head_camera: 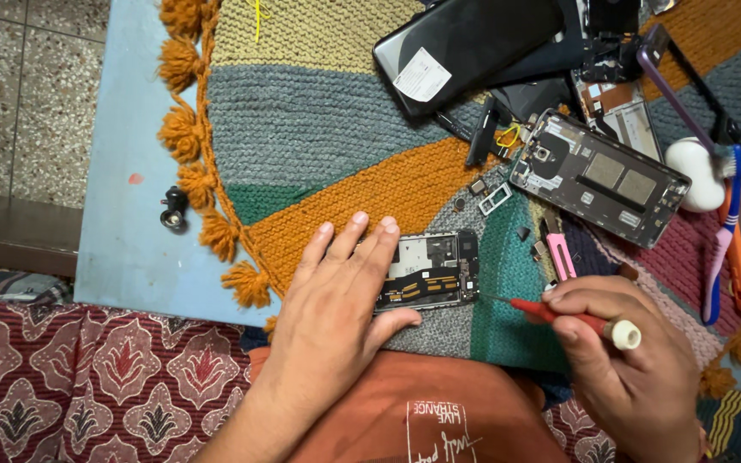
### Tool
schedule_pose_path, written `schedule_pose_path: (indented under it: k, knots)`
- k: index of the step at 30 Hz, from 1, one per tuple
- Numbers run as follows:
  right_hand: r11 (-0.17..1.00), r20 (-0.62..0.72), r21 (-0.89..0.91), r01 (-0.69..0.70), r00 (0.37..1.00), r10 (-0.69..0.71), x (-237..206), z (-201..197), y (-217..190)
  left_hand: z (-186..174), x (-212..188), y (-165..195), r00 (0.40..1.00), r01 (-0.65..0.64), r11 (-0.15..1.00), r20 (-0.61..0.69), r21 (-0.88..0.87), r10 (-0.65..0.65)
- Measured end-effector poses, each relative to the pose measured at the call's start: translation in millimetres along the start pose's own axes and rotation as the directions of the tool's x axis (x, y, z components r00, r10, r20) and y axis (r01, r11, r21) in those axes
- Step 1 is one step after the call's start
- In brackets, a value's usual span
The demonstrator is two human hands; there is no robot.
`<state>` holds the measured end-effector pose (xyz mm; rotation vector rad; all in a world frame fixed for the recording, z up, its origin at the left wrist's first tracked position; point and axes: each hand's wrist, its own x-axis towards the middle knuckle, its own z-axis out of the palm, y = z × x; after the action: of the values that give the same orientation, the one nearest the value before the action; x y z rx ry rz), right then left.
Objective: The person uses a red-handled screwdriver to unscrew and adjust components inside a disassembled smartphone chassis. They repeatedly probe and loosen screws on the internal frame while handling the device on their lap.
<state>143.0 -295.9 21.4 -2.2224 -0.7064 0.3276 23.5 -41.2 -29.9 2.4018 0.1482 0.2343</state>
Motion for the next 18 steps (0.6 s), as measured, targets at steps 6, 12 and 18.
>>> schedule_pose_path:
  k: [6,12,18]
  knots:
    - [1.0,0.031,0.0,0.015,0.999,-0.015,1.6,-2.9,4.0,-1.7,0.4,1.1,1.0,0.008,1.0,0.003,-0.013,-0.008]
    - [0.992,-0.043,0.098,0.077,0.996,-0.073,3.1,-1.1,-1.6,-6.5,2.9,3.0,1.0,-0.01,0.998,-0.01,-0.054,0.01]
    - [0.958,-0.078,0.216,0.186,0.982,-0.173,22.5,21.1,-6.7,-6.6,5.7,7.2,0.996,0.008,0.997,-0.09,-0.079,-0.015]
